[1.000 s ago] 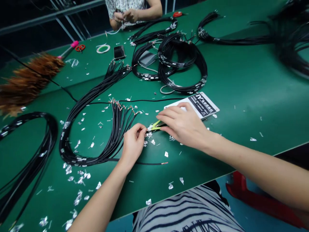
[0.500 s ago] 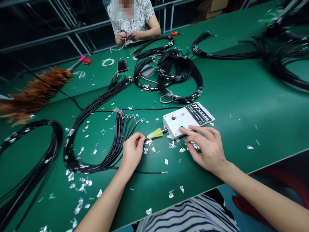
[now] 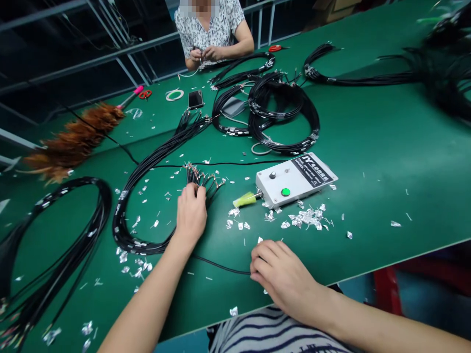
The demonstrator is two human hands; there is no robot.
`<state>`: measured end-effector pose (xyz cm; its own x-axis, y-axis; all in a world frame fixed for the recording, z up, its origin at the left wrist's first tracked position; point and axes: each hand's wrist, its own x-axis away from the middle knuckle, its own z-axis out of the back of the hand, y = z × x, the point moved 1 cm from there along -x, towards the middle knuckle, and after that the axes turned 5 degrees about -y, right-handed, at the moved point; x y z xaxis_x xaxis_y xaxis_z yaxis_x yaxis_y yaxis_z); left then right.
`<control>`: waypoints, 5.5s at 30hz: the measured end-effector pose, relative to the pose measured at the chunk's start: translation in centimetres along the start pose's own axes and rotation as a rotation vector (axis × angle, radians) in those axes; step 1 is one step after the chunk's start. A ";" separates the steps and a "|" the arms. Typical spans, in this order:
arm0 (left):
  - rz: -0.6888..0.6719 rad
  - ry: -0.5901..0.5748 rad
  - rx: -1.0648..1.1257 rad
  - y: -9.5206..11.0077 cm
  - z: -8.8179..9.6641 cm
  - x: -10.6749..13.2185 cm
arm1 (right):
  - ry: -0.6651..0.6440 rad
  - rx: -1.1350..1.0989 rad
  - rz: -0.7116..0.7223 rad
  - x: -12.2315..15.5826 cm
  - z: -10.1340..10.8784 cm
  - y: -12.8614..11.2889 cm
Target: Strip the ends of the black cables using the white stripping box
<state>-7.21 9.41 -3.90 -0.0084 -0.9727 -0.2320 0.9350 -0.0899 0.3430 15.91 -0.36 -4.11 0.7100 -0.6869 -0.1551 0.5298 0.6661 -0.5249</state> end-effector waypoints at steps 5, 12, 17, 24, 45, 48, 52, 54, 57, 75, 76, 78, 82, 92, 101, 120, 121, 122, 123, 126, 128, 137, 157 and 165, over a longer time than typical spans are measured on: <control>-0.101 -0.017 -0.190 0.8 1.2 0.3 | 0.038 -0.282 -0.077 -1.1 1.3 1.0; -0.464 -0.026 -0.021 7.8 3.5 7.9 | 0.204 -0.810 -0.287 -2.7 1.6 1.7; -0.324 -0.221 0.226 8.2 2.5 8.7 | 0.228 -1.005 -0.369 -2.8 1.6 2.0; -0.113 -0.232 0.600 7.8 2.5 8.0 | 0.198 -1.201 -0.480 -2.6 2.3 3.0; -0.003 -0.052 0.655 7.9 3.8 7.4 | -0.164 -0.404 0.080 -1.6 1.0 0.4; -0.035 -0.057 0.639 8.2 3.3 7.3 | -0.312 -0.459 0.174 -0.8 1.2 -0.9; -0.107 -0.023 0.619 8.5 2.9 7.5 | -0.163 -0.680 -0.037 -2.0 2.5 0.8; -0.149 -0.002 0.601 8.5 2.9 7.6 | -0.034 -0.842 -0.223 -2.9 3.1 2.4; -0.191 0.015 0.546 8.6 2.8 7.6 | 0.049 -1.155 -0.358 -3.7 3.5 3.6; -0.268 0.117 0.450 8.7 2.7 8.2 | 0.002 -1.586 -0.394 -3.2 1.7 3.0; -0.268 0.113 0.453 8.7 2.7 8.2 | -0.003 -1.595 -0.386 -3.3 1.9 3.0; -0.266 0.105 0.463 8.7 2.6 8.3 | -0.013 -1.611 -0.384 -3.3 2.0 3.1; -0.260 0.106 0.477 8.7 2.7 8.3 | -0.019 -1.629 -0.393 -3.5 1.7 3.1; -0.247 0.056 0.597 8.4 2.8 8.8 | -0.131 -1.568 -0.409 -3.7 1.7 3.6; -0.139 -0.105 0.761 7.8 3.2 8.4 | -0.367 -1.587 -0.465 -5.1 2.7 4.1; 0.361 -0.094 1.272 8.1 1.9 7.7 | -0.110 -1.276 -0.431 -5.6 2.4 2.0; 0.382 -0.073 1.283 8.0 1.6 7.7 | -0.098 -1.207 -0.421 -5.6 2.7 2.1; 0.396 -0.065 1.285 7.9 1.4 7.7 | -0.079 -1.121 -0.401 -5.6 3.0 2.2; 0.405 -0.066 1.279 7.8 1.4 7.6 | -0.058 -1.021 -0.369 -5.6 3.4 2.3; 0.405 -0.103 1.249 7.5 1.5 7.1 | 0.029 -0.660 -0.235 -5.5 4.7 2.9; 0.406 -0.137 1.239 7.3 1.6 6.7 | 0.088 -0.410 -0.144 -5.5 5.3 3.1; 0.113 -0.169 0.851 7.0 1.4 5.5 | 0.103 0.259 0.254 -6.7 4.5 3.6; 0.326 -0.055 0.963 5.3 -1.4 2.3 | -0.104 0.715 0.101 -10.5 5.4 6.6; 0.342 -0.070 0.944 5.3 -2.2 1.9 | -0.143 0.663 0.057 -10.9 5.8 6.2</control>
<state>-1.47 7.51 -4.52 0.1590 -0.9856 0.0574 0.2278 0.0932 0.9692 14.08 12.93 -0.83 0.7755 -0.6305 -0.0313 0.6296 0.7688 0.1123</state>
